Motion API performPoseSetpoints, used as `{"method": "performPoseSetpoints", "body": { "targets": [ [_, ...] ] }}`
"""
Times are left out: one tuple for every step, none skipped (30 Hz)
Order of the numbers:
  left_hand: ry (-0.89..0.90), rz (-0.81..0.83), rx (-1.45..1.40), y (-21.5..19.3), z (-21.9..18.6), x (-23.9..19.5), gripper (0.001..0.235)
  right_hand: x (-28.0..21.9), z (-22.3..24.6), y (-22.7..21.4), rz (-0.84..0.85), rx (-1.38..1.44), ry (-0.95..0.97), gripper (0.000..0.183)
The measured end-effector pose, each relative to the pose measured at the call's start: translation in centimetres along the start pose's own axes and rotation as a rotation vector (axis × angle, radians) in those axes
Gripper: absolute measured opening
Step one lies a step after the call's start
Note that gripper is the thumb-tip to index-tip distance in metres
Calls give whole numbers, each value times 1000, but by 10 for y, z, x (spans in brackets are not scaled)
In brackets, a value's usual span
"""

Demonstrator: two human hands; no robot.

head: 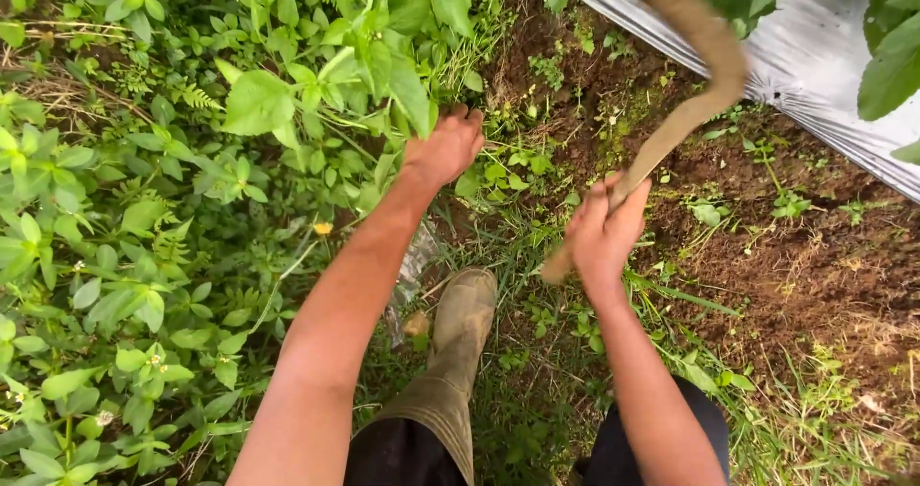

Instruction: Weeding a garden bed by cutting weeds with a sickle and pulling them out by hand.

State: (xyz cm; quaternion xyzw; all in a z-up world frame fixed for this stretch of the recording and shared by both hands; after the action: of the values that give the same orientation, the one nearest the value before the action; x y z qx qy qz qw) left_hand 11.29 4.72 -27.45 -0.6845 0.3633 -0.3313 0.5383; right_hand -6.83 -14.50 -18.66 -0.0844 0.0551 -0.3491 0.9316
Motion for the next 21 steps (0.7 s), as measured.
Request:
{"method": "performPoseSetpoints", "body": {
  "targets": [
    [-2,2,0,-3,-4,-1,38,4,-11,16,2,1,2,19],
    [7,-6,31,-7,-6,0,36,10,-21,32,-21,109,65,34],
    [17,-14,62,-12,-8,1,34,16,-32,49,-44,217,128,50],
    [17,-13,64,-11,-9,0,34,10,-32,51,-45,219,129,50],
    [-33,41,-56,-10,-9,-1,37,4,-34,56,149,-49,305,36],
    [-84,94,-175,-9,-8,-2,41,-2,-36,61,344,-320,474,22],
    [-84,94,-172,-24,-11,2,41,-2,-35,62,344,-317,473,22],
    [-60,116,6,-40,-13,5,44,-2,-34,62,345,-324,473,20],
    [-36,137,185,-55,-16,8,50,-2,-34,62,347,-330,473,18],
    [-40,139,182,-70,-19,11,50,1,-25,62,350,-333,474,18],
    [-4,172,444,-85,-22,15,60,3,-18,63,369,-336,561,11],
    [33,199,708,-100,-25,21,72,8,-10,63,385,-338,642,7],
    [30,195,707,-100,-21,26,72,8,4,58,385,-341,639,7],
    [46,279,833,-101,-14,32,65,10,20,55,375,-406,628,6],
    [60,364,956,-102,-6,39,60,13,35,53,364,-470,617,5],
    [59,372,951,-113,-11,38,60,12,31,53,369,-473,624,5],
    [64,521,845,-122,-15,37,51,12,28,53,328,-422,497,7],
    [68,664,740,-133,-17,39,43,14,27,54,282,-367,368,8],
    [67,667,738,-119,-11,41,43,11,23,57,285,-368,370,8],
    [-128,545,623,-107,-3,44,59,10,21,60,219,-115,192,10],
    [-319,420,504,-94,4,45,80,7,19,62,153,138,13,13]
  ]
}}
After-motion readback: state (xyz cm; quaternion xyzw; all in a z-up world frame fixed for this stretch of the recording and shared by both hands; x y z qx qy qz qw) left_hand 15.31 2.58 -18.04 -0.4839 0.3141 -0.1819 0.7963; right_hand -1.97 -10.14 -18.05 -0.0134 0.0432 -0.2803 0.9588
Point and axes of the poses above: each hand's wrist, its own x-axis towards the middle knuckle, its own y-axis out of the palm, z = x × y, the point moved 1 cm from there along x, towards the middle knuckle, and after that the axes turned 15 degrees about y, right-handed, at the moved point
